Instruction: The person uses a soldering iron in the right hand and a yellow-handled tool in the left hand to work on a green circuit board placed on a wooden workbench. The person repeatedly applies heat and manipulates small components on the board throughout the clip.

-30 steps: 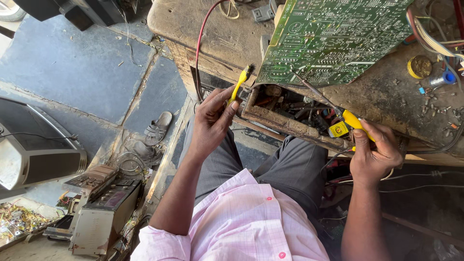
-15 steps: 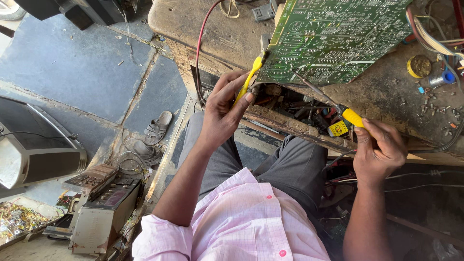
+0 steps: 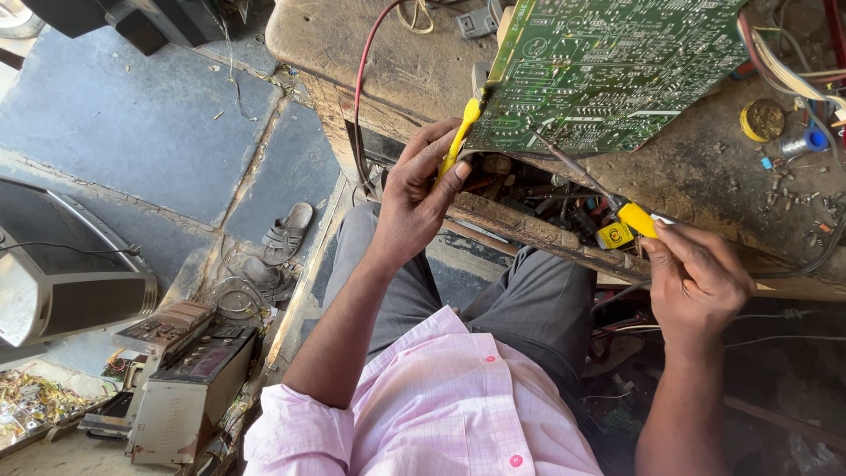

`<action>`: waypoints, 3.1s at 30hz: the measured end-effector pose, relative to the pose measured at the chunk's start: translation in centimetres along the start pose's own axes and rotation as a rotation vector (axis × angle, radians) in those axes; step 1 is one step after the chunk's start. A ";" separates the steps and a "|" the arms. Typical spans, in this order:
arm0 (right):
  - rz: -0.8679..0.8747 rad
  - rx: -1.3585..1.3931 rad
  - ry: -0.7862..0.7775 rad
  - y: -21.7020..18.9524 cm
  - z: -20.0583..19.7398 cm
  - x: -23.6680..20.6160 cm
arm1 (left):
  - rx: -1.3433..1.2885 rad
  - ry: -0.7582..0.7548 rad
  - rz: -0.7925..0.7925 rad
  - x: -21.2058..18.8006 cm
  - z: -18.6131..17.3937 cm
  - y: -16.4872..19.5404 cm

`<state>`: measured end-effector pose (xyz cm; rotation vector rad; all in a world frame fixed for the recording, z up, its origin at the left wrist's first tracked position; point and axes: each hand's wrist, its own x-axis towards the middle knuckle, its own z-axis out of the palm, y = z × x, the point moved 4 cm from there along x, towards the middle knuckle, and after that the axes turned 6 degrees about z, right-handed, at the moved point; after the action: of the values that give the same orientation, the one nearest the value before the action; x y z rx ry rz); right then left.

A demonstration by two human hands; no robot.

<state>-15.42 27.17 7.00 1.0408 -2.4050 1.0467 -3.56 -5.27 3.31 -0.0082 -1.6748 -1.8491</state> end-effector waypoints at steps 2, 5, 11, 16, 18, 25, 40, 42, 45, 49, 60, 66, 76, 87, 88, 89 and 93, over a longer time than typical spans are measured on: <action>0.036 0.008 -0.037 -0.2 -0.1 0.0 | -0.012 0.004 0.008 0.0 0.1 0.1; 0.086 0.038 -0.081 -0.4 -0.1 0.2 | 0.012 0.008 -0.014 0.0 0.0 0.2; 0.125 0.105 -0.123 0.0 -0.1 1.1 | 0.012 0.016 -0.035 0.1 0.0 0.2; 0.024 0.007 -0.104 0.2 -0.6 1.8 | 0.013 0.006 0.011 0.1 0.1 0.4; -0.007 -0.026 -0.106 0.1 -0.8 2.0 | 0.066 0.000 0.032 0.1 0.0 0.6; 0.167 0.163 -0.163 0.1 -0.2 2.0 | 0.037 0.011 0.008 0.1 0.1 0.6; 0.163 0.140 -0.127 0.7 0.0 2.3 | 0.060 0.009 0.024 -0.1 0.1 0.0; 0.110 0.065 -0.118 0.8 -0.2 2.6 | 0.085 0.008 0.039 0.0 0.1 0.0; 0.063 0.052 -0.107 0.8 -0.2 2.6 | 0.093 0.008 0.041 0.0 0.1 0.0; 0.108 0.067 -0.132 0.7 0.1 2.2 | 0.120 0.010 0.056 0.0 0.1 0.1; 0.234 0.144 -0.133 0.2 0.5 2.4 | 0.189 -0.029 0.127 0.0 -0.3 0.5; 0.179 0.135 -0.103 -0.1 0.2 2.6 | 0.517 -0.002 0.230 -0.5 -0.8 1.5; 0.172 0.123 -0.073 0.2 0.5 1.8 | 0.927 -0.091 0.403 -1.1 -0.7 2.0; 0.215 0.134 -0.069 0.3 0.9 1.8 | 1.177 -0.223 0.470 -0.2 0.4 0.4; 0.214 0.135 -0.068 0.3 0.9 1.8 | 1.169 -0.237 0.459 -0.2 0.3 0.4; 0.213 0.136 -0.068 0.3 0.9 1.8 | 1.161 -0.251 0.447 -0.1 0.3 0.4; 0.297 0.146 -0.061 1.0 1.0 1.3 | 1.168 -0.335 0.334 0.4 0.5 1.0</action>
<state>-17.05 26.23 6.48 0.7839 -2.6228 1.3226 -3.65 -4.97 4.49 -0.1040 -2.5552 -0.4589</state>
